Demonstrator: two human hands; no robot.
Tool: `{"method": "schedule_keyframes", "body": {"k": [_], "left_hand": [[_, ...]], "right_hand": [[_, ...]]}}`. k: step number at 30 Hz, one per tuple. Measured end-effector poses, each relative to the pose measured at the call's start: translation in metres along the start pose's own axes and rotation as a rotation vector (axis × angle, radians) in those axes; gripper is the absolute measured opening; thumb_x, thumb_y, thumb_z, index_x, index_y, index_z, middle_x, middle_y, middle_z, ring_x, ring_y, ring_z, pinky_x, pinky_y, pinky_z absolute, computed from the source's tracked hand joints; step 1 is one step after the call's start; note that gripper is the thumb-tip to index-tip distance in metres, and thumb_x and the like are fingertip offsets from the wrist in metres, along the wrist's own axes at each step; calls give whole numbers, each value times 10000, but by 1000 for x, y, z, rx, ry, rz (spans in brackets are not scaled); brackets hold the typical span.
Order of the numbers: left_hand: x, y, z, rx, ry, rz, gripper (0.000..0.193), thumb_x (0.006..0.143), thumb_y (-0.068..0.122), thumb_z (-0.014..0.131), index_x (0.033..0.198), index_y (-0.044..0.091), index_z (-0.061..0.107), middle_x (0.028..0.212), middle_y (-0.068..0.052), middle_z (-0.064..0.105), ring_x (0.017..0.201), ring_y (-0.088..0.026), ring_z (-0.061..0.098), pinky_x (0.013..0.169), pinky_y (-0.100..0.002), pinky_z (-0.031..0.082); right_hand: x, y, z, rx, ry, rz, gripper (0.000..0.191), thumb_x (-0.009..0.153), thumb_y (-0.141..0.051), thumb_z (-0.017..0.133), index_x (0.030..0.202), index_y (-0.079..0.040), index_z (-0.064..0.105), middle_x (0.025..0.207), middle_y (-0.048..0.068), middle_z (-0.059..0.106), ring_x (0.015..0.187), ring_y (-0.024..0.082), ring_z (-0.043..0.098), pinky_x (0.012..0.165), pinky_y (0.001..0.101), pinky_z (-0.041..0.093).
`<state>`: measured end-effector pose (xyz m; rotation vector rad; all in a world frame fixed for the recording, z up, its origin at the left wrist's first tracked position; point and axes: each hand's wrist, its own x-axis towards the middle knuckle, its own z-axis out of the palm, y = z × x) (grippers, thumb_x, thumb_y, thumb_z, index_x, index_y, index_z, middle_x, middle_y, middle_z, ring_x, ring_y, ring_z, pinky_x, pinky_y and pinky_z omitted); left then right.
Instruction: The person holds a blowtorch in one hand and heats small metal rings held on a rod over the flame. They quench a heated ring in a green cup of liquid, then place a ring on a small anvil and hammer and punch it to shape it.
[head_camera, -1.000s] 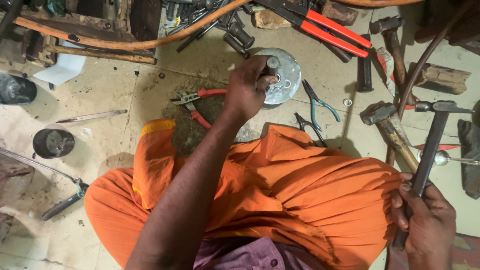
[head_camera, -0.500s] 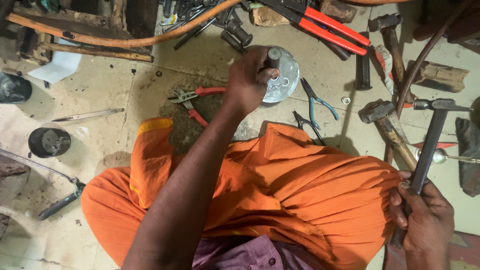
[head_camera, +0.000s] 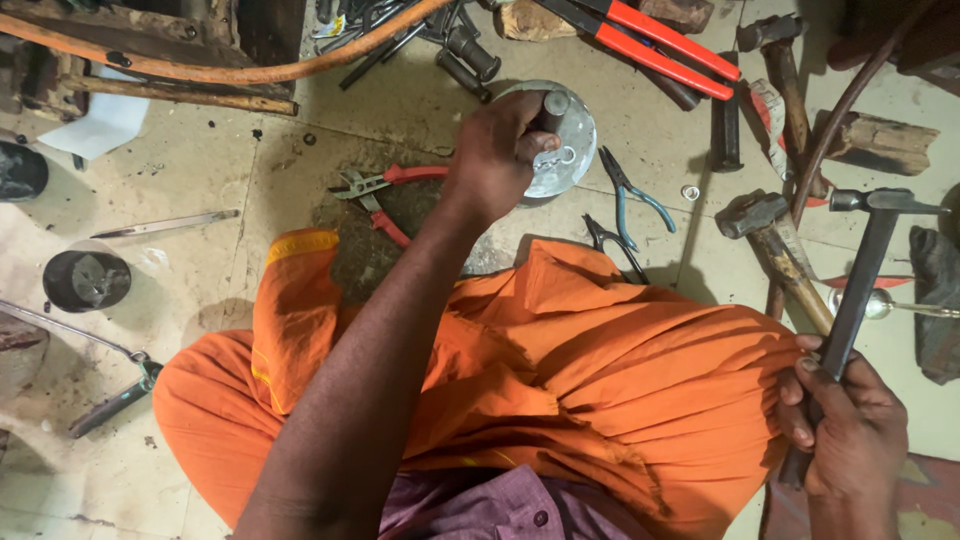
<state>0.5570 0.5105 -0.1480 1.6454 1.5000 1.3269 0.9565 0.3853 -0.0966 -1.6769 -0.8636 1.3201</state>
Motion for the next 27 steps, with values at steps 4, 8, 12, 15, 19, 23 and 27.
{"method": "schedule_keyframes", "body": {"k": [4,8,12,15,19,23,27], "left_hand": [[-1,-1,1,12,-6,0,183,860,16,743,992,0,616,901,-139,655,815,-300,650,746,-390,514],[-1,-2,1,59,-21,-14,158,869,35,737,966,6,615,886,-130,654,810,-304,661,727,-407,500],[-1,-2,1,74,-15,22,175,854,45,743,961,-3,613,890,-150,644,841,-345,644,737,-431,493],[-1,-4,2,83,-14,40,177,845,50,742,952,-3,611,892,-151,647,856,-356,638,741,-437,492],[-3,-8,5,102,24,96,190,843,37,744,974,-6,613,925,-162,652,880,-378,627,759,-447,495],[-6,-11,7,105,72,131,198,837,17,747,999,4,634,930,-160,663,897,-382,635,769,-448,502],[-5,-11,4,119,81,202,223,834,13,750,1024,1,634,960,-161,673,927,-377,634,793,-449,507]], "right_hand": [[0,2,0,16,-9,-6,204,1048,-15,571,1240,-1,641,740,78,548,438,99,381,411,271,313],[0,4,-2,13,8,-5,202,1052,-19,573,1240,-1,643,739,82,544,439,98,379,404,268,302],[-1,1,0,11,-3,-8,198,1054,-20,569,1236,2,642,750,79,548,447,96,383,413,265,311],[-4,-6,8,-89,27,-21,183,1085,-57,564,1234,8,650,757,90,561,461,101,398,415,270,317],[-13,-22,28,-305,17,-163,204,1124,-105,559,1248,31,647,819,81,617,538,100,498,465,248,371],[-17,-47,60,-806,-91,-633,153,1149,-80,631,1242,36,668,874,128,686,631,146,645,565,261,515],[-5,-66,104,-963,-142,-931,523,1032,-63,688,1519,21,517,953,173,740,787,201,728,666,320,581]]}}
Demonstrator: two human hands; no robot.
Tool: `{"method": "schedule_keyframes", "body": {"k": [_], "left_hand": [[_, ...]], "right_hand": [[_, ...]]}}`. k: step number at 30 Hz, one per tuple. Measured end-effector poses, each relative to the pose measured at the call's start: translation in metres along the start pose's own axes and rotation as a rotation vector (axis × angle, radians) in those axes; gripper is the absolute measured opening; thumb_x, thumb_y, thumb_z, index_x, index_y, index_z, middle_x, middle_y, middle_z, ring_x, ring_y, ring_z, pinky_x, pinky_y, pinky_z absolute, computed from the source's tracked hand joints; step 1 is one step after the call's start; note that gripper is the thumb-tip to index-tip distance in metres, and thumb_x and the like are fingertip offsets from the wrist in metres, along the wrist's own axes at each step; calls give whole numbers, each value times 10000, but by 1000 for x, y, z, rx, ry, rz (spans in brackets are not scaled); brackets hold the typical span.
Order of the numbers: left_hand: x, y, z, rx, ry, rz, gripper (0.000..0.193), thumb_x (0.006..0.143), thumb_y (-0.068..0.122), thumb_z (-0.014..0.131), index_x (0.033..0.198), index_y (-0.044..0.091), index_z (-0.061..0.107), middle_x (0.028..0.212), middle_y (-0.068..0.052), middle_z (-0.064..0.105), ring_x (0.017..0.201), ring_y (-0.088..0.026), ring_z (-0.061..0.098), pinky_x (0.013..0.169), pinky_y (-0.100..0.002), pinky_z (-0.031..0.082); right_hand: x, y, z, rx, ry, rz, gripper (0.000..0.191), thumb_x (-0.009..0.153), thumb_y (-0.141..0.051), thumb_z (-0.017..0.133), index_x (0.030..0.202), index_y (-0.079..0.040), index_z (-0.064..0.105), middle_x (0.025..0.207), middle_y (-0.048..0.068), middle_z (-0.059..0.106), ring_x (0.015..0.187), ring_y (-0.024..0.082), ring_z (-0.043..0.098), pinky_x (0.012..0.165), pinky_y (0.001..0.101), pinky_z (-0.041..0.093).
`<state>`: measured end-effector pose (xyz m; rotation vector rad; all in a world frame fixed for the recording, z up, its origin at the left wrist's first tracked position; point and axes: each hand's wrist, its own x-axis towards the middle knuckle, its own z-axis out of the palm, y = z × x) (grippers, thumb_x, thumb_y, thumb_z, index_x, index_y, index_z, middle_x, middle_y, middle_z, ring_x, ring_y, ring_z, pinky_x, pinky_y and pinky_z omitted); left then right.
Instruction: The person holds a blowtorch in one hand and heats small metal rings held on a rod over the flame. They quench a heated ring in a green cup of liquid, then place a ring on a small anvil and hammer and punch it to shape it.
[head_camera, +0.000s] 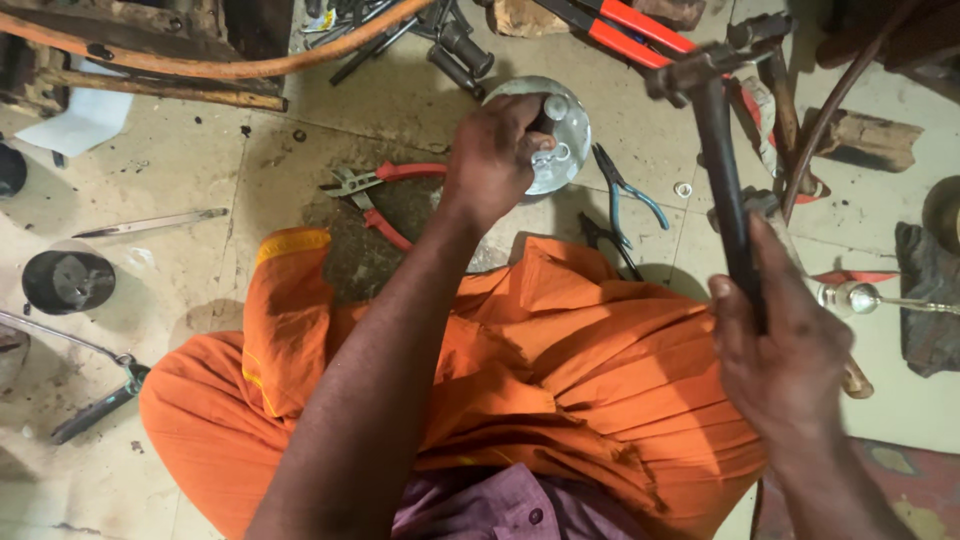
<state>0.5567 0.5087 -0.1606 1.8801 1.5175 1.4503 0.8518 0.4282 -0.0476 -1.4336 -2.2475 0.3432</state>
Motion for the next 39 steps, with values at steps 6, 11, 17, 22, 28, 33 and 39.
{"method": "schedule_keyframes", "body": {"k": [6,11,17,22,28,33,39], "left_hand": [[1,0,-1,19,-29,-80,224,825,-2,738,1039,23,675,957,-147,690,950,-360,651,800,-444,520],[0,1,1,-9,-15,-92,276,823,-69,655,1082,28,663,1023,-141,687,993,-338,671,841,-423,551],[1,2,0,4,-34,-117,226,810,-13,756,1019,16,678,953,-164,677,939,-369,648,789,-446,526],[2,0,2,11,-13,-44,268,799,-65,683,1045,42,681,987,-131,704,982,-358,650,826,-444,527],[3,-4,3,62,-52,-92,201,806,-37,701,985,49,667,944,-129,694,971,-362,646,816,-461,516],[4,-2,3,104,-51,-63,184,809,25,749,969,40,658,934,-143,691,960,-368,644,810,-467,510],[8,4,-8,-89,44,-223,172,883,7,734,1047,43,696,927,-107,743,835,-225,734,716,-354,566]], "right_hand": [[20,-20,10,86,28,-217,544,1057,63,577,1578,-10,437,1019,226,720,833,207,747,709,303,610],[22,-24,14,149,93,-305,546,1078,122,550,1585,-37,422,1099,233,734,799,154,722,678,265,607],[23,-23,14,59,8,-207,526,1091,41,576,1594,-69,467,843,95,677,695,156,669,654,298,559],[20,-22,16,-45,-50,-167,530,1043,-22,649,1557,-86,535,804,117,654,648,206,640,609,374,523],[23,-27,16,2,-54,-175,506,1057,-49,651,1548,-91,534,879,146,672,734,239,673,669,383,552],[19,-26,12,-14,-49,-127,495,1060,-61,638,1543,-94,535,837,122,679,695,193,658,641,373,533],[-1,-36,-2,433,-333,576,611,1018,-151,561,1606,-236,419,682,60,683,464,110,573,414,309,478]]}}
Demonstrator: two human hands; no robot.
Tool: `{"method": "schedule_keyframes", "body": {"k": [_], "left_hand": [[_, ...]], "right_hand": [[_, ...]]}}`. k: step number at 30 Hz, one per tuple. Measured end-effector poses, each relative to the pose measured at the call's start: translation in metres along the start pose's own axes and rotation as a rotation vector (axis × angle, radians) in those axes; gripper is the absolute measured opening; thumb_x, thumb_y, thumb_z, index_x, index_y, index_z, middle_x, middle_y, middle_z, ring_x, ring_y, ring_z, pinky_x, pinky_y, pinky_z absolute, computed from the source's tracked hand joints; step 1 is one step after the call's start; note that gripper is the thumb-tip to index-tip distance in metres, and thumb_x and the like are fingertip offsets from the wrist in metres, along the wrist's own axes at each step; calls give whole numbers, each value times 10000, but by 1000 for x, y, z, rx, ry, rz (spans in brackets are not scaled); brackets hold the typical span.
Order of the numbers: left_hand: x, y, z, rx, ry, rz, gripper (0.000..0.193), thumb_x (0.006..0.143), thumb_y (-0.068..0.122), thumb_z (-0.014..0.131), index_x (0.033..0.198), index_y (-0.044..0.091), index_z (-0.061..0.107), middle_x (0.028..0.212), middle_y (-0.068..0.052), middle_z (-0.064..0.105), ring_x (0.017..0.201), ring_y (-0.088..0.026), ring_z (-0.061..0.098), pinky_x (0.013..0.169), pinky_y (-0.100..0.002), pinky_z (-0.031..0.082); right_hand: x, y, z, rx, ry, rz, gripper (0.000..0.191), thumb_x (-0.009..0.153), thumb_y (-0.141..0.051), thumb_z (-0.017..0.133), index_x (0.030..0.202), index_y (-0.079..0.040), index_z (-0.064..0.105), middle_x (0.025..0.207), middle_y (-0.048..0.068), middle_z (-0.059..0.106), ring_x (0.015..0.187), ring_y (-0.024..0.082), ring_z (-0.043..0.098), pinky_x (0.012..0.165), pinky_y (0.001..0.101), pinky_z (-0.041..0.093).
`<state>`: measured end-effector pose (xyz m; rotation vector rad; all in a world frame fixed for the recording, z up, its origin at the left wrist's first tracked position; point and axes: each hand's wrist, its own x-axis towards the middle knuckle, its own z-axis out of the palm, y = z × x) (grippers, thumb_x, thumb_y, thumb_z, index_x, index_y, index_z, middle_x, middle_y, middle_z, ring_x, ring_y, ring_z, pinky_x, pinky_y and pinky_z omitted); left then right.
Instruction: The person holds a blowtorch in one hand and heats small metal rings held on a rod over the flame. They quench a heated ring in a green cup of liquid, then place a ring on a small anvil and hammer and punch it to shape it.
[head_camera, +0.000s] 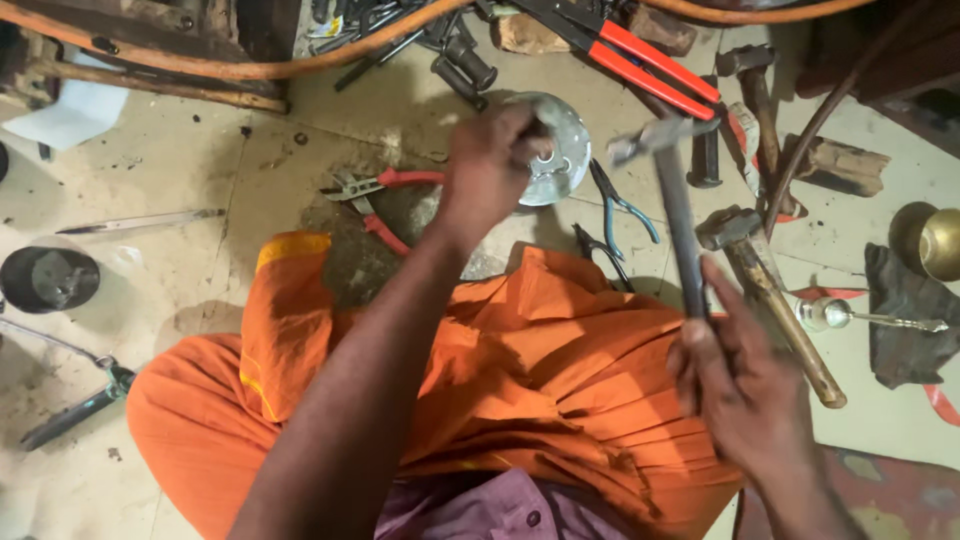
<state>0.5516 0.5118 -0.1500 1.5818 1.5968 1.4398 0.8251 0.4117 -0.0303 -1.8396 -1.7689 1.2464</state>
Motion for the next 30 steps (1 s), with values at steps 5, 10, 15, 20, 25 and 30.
{"method": "schedule_keyframes", "body": {"k": [5,10,15,20,25,30], "left_hand": [[-6,1,-30,-160,311,-173,274,868,4,791,1124,57,709,960,-46,780,893,-117,756,803,-277,597],[-30,-6,-57,-260,360,-233,236,909,-66,718,1121,30,679,994,-46,761,932,-125,744,840,-281,612],[-47,-16,-62,-306,412,-222,230,934,-99,691,1139,3,669,1030,-57,743,952,-132,716,877,-279,585],[-50,-19,-60,-237,364,-272,261,898,-93,712,1139,2,684,1012,-57,743,925,-124,713,847,-271,570],[-52,-23,-66,-290,410,-268,257,916,-93,694,1156,-1,682,1011,-64,739,947,-119,694,875,-277,563],[-55,-28,-63,-278,396,-295,245,920,-84,694,1151,-3,683,1008,-62,749,950,-115,699,883,-276,563]], "right_hand": [[6,5,30,167,-449,309,641,985,-231,548,1611,-280,418,638,70,667,396,127,553,360,318,498],[44,11,58,-69,-567,282,346,1017,-192,509,1333,-86,601,696,149,692,491,212,691,479,359,587],[90,-22,54,-733,-195,-641,238,979,-254,659,1121,-70,711,944,172,664,803,360,690,712,471,567],[160,-60,77,-592,-48,-807,310,884,-215,754,1175,-110,745,1082,174,628,855,376,685,742,493,556],[183,-62,87,-664,-24,-737,303,832,-283,823,1073,-107,771,1067,141,639,889,370,688,772,494,557],[202,-56,83,-651,-73,-777,289,757,-239,873,989,-87,792,1026,149,643,885,353,687,782,470,559]]}}
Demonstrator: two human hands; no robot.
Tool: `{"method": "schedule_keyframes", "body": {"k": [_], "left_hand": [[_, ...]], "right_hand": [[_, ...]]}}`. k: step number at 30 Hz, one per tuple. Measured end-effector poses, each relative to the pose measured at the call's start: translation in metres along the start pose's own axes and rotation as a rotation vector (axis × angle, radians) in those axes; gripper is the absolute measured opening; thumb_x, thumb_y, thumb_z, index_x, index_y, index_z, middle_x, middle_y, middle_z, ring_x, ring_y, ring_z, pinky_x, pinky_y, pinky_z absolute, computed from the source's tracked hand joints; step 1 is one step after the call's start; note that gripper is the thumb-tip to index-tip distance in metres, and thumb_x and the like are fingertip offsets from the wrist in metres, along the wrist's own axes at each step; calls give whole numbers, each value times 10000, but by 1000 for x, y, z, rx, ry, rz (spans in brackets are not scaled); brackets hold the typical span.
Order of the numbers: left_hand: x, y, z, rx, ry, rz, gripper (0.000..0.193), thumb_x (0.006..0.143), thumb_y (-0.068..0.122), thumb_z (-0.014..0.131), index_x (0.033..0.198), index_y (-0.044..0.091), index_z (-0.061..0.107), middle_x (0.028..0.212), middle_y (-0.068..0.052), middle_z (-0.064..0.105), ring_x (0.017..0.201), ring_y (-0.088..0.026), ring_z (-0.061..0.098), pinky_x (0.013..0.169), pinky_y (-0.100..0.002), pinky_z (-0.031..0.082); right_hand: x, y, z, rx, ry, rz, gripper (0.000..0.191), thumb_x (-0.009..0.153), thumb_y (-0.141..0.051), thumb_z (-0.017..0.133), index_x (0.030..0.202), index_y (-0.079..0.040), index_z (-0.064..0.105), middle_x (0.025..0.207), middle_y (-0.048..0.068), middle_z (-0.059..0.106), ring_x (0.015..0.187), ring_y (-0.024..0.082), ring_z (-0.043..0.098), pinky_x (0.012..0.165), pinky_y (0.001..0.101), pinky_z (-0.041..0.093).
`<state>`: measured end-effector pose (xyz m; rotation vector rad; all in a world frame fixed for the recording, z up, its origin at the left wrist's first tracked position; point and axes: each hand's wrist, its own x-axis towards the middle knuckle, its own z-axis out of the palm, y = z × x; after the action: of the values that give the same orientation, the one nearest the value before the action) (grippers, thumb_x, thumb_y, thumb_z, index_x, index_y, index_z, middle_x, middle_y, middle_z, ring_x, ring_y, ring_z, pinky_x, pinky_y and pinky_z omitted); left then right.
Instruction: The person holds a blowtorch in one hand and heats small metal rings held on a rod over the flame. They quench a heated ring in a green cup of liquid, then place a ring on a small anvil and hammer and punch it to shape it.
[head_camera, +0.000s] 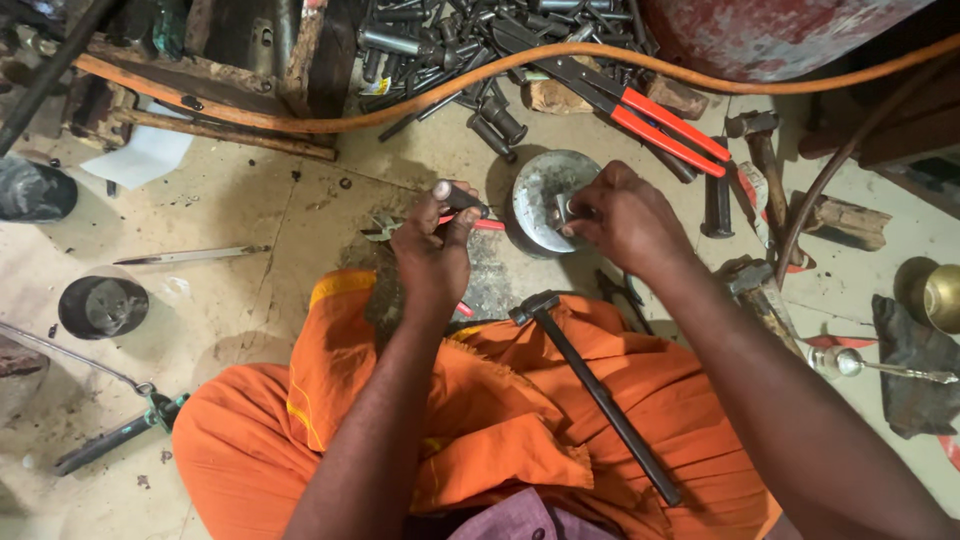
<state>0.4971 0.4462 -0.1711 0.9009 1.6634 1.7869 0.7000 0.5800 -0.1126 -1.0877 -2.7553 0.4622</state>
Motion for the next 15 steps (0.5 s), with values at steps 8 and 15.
{"method": "schedule_keyframes", "body": {"k": [8,15], "left_hand": [[-4,-6,0,-26,-16,36,239,902,-86,705,1125,-4,684,993,-55,749,929,-111,702,870,-262,568],[-8,-2,1,3,-27,-18,242,893,-81,712,1119,3,692,998,-56,747,913,-104,702,831,-252,569]], "right_hand": [[7,24,6,547,-66,352,205,782,-142,881,951,-59,802,909,47,776,831,133,726,779,312,588],[6,14,-2,684,-2,571,133,866,-121,826,977,-50,810,836,60,788,681,91,664,655,278,568]]}}
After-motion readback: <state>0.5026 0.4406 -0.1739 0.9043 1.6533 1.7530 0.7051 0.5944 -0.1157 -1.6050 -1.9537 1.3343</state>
